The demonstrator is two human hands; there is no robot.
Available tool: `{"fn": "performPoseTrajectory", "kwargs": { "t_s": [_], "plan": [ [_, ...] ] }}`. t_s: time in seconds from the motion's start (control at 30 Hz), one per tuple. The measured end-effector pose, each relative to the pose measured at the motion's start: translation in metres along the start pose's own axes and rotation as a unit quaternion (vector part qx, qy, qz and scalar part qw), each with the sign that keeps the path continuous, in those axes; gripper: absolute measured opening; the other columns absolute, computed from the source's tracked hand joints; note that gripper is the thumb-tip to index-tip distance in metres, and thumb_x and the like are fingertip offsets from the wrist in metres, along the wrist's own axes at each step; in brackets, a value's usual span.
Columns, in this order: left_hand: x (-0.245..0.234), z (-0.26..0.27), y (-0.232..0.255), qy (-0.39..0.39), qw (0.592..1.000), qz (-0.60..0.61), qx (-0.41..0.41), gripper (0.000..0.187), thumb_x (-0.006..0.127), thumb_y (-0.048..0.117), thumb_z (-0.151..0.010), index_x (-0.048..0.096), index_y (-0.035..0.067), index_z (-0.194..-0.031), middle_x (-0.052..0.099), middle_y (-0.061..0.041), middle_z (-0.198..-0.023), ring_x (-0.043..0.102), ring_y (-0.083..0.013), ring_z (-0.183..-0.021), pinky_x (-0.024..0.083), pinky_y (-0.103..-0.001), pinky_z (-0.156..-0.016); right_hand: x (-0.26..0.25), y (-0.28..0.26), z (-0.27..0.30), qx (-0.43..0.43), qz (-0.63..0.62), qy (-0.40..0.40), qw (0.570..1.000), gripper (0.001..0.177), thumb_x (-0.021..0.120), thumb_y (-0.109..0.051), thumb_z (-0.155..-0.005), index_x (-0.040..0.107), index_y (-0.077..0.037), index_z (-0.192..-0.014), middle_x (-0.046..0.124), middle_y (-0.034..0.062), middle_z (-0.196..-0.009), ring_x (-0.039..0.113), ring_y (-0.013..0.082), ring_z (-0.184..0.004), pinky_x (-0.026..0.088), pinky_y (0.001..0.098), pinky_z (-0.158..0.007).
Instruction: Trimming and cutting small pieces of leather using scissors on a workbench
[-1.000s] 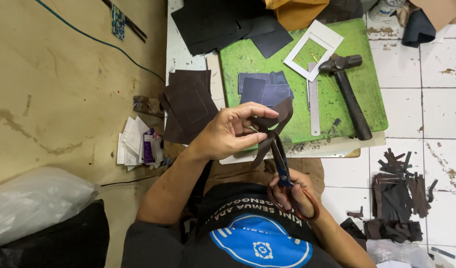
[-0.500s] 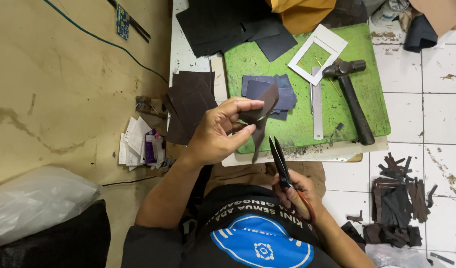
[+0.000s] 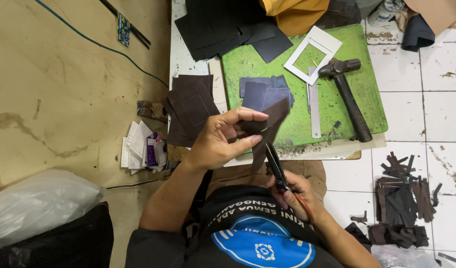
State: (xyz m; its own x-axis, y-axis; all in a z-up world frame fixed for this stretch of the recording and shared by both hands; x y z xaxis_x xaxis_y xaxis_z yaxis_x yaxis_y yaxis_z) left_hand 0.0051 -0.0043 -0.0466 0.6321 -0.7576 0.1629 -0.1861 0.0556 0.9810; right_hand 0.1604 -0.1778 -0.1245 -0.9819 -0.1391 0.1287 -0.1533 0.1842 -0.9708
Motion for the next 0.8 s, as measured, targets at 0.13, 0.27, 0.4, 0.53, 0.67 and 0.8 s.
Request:
{"fn": "performPoseTrajectory", "kwargs": {
  "t_s": [0.13, 0.27, 0.4, 0.53, 0.67, 0.8],
  "plan": [
    [0.003, 0.003, -0.01, 0.023, 1.0, -0.016, 0.007, 0.029, 0.072, -0.003, -0.096, 0.069, 0.004, -0.124, 0.068, -0.006, -0.12, 0.067, -0.012, -0.11, 0.056, -0.022, -0.103, 0.004, 0.01, 0.007, 0.002, -0.012, 0.033, 0.999, 0.048, 0.05, -0.05, -0.106, 0.06, -0.003, -0.107, 0.046, -0.003, -0.055, 0.043, 0.006, -0.044, 0.036, 0.0208, -0.047],
    [0.002, 0.003, -0.005, 0.003, 0.999, -0.047, 0.011, 0.028, 0.07, -0.004, -0.097, 0.07, 0.005, -0.124, 0.066, -0.007, -0.12, 0.066, -0.0145, -0.115, 0.056, -0.023, -0.102, 0.003, 0.018, 0.014, 0.022, -0.025, 0.066, 0.997, 0.051, 0.055, -0.051, -0.103, 0.062, -0.001, -0.106, 0.048, -0.0003, -0.063, 0.045, 0.0069, -0.046, 0.035, 0.0198, -0.043],
    [0.002, 0.0, -0.001, -0.01, 0.996, -0.089, -0.002, 0.029, 0.071, -0.003, -0.095, 0.071, 0.002, -0.124, 0.069, -0.009, -0.118, 0.069, -0.0159, -0.111, 0.058, -0.023, -0.103, 0.001, 0.017, 0.013, 0.019, 0.007, 0.062, 0.998, 0.048, 0.053, -0.049, -0.104, 0.063, -0.002, -0.107, 0.048, -0.0014, -0.065, 0.048, 0.0074, -0.046, 0.038, 0.0199, -0.04],
    [0.005, 0.001, -0.005, -0.002, 0.995, -0.093, 0.022, 0.028, 0.072, -0.005, -0.096, 0.072, 0.002, -0.123, 0.069, -0.007, -0.112, 0.067, -0.0141, -0.105, 0.055, -0.02, -0.093, 0.002, 0.014, 0.011, 0.032, 0.026, 0.073, 0.996, 0.05, 0.052, -0.05, -0.104, 0.063, -0.002, -0.105, 0.048, -0.0015, -0.063, 0.046, 0.0074, -0.046, 0.037, 0.0206, -0.042],
    [0.009, 0.003, -0.007, 0.024, 0.994, -0.104, 0.022, 0.029, 0.073, -0.004, -0.095, 0.072, 0.004, -0.123, 0.066, -0.006, -0.109, 0.065, -0.013, -0.104, 0.057, -0.018, -0.093, 0.001, 0.011, 0.01, 0.026, 0.074, 0.076, 0.994, 0.048, 0.05, -0.051, -0.104, 0.064, -0.005, -0.105, 0.05, -0.0033, -0.061, 0.047, 0.006, -0.044, 0.038, 0.0204, -0.042],
    [0.01, 0.004, -0.009, 0.032, 0.994, -0.103, 0.034, 0.028, 0.073, -0.005, -0.095, 0.072, 0.004, -0.122, 0.066, -0.006, -0.107, 0.065, -0.0139, -0.104, 0.059, -0.02, -0.092, -0.004, 0.025, 0.016, 0.007, 0.133, 0.076, 0.988, 0.05, 0.048, -0.052, -0.104, 0.068, -0.006, -0.105, 0.057, -0.001, -0.076, 0.051, 0.009, -0.056, 0.038, 0.0246, -0.053]
  ]
}}
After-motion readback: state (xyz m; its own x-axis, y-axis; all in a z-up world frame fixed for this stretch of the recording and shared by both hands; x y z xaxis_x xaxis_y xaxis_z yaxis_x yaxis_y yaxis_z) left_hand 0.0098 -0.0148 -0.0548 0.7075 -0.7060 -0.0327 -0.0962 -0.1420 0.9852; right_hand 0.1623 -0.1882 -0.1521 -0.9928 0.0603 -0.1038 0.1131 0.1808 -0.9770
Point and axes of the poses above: each hand's wrist, its own z-axis away from the middle knuckle, its own x-axis out of the palm, y = z × x, the point moved 2 cm from there along -z, towards the middle knuckle
